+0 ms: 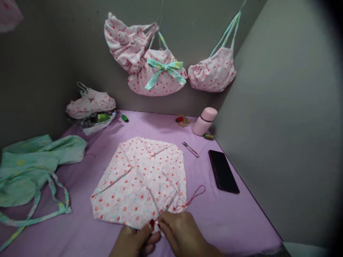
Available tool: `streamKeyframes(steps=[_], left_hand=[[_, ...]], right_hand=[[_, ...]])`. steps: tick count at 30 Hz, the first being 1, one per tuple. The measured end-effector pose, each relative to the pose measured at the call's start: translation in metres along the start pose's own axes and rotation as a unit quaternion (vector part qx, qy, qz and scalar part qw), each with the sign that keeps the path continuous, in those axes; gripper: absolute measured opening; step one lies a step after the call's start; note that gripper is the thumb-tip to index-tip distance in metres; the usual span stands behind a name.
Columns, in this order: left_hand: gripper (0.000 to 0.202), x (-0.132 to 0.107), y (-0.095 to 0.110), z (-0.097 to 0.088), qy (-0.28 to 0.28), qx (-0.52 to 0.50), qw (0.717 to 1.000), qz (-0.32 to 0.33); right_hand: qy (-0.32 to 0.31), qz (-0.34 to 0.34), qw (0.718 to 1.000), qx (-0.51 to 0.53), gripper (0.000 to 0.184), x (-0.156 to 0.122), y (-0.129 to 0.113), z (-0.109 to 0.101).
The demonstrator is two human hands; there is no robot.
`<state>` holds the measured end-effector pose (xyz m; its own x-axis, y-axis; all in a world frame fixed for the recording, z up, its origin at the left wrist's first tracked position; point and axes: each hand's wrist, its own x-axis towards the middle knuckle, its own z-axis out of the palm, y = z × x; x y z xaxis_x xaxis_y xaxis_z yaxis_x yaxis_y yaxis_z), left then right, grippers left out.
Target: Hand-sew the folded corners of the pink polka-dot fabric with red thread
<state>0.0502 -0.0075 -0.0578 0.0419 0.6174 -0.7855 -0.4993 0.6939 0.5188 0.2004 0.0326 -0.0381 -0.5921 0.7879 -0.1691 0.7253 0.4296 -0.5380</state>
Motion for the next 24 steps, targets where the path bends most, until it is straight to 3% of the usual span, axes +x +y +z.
streamKeyframes(steps=[5,11,18,24], left_hand=[[0.040,-0.0038,0.0046,0.0036,-0.015,-0.001,1.000,-0.003],[0.038,-0.0052,0.0083,0.0028,-0.026,0.009,1.000,-0.013],[0.038,-0.0045,0.0068,0.0017,-0.024,0.005,1.000,-0.007],[0.036,-0.0042,0.0058,0.0009,-0.029,0.008,0.999,-0.008]], right_hand=[[0.046,-0.018,0.990,0.133,0.019,-0.0041,0.0072,0.0059],[0.051,-0.022,0.979,0.195,0.018,-0.0032,0.0103,0.0101],[0.045,-0.016,0.982,0.182,0.019,-0.0022,0.0095,0.0073],[0.005,-0.003,0.998,0.067,0.022,-0.0028,0.0039,0.0039]])
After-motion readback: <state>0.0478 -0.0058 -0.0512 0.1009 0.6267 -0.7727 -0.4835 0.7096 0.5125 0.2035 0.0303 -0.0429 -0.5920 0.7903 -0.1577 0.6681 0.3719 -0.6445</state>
